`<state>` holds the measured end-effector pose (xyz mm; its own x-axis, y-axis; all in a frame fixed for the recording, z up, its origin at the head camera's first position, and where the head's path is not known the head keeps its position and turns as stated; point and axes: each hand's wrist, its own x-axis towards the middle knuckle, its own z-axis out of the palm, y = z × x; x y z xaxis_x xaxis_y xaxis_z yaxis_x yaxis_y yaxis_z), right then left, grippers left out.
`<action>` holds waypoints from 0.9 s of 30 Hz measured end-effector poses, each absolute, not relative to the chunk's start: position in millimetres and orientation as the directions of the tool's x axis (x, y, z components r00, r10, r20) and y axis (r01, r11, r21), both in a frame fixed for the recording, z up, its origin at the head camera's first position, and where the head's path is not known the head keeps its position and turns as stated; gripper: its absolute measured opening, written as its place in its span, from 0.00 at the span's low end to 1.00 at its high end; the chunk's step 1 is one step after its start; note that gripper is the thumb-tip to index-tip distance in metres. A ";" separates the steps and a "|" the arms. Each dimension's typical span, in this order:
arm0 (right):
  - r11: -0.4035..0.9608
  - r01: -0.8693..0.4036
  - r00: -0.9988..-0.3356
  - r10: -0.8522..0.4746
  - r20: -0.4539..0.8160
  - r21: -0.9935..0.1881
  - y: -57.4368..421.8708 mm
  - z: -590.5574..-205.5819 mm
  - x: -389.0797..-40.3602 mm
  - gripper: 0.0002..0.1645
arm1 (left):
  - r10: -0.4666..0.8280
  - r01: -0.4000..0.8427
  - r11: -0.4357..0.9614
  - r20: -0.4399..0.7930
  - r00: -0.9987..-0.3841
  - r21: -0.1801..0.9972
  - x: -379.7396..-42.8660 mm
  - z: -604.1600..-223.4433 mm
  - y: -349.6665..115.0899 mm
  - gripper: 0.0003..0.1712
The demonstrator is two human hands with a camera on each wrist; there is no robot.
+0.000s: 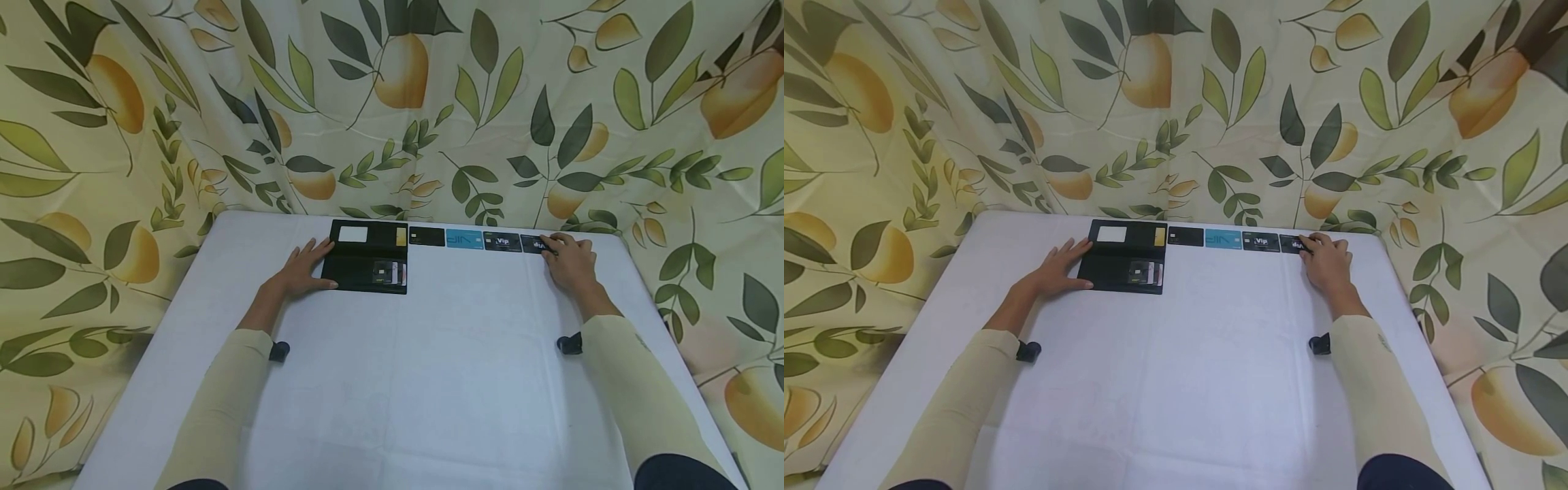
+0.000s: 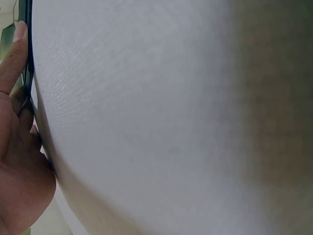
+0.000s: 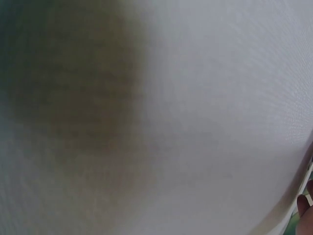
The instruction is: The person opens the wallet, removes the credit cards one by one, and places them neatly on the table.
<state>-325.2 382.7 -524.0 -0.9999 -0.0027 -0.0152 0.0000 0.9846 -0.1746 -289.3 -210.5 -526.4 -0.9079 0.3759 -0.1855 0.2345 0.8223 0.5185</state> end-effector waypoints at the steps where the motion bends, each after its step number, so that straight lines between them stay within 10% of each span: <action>1: 0.985 0.001 -1.000 -0.001 -0.016 -0.174 382.9 -524.1 -325.2 0.28 | 0.375 0.234 0.822 -0.186 -0.908 0.519 -289.2 -526.2 -210.5 0.58; 27: 0.983 0.003 -1.000 0.001 -0.010 -0.183 383.2 -525.6 -325.5 0.29 | 0.386 0.247 0.817 -0.175 -0.906 0.520 -289.7 -525.5 -210.6 0.58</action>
<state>-325.5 383.2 -525.6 -1.0000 0.0009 -0.0095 0.0026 0.9831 -0.1832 -289.7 -210.6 -525.5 -0.9058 0.3857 -0.1752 0.2475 0.8174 0.5202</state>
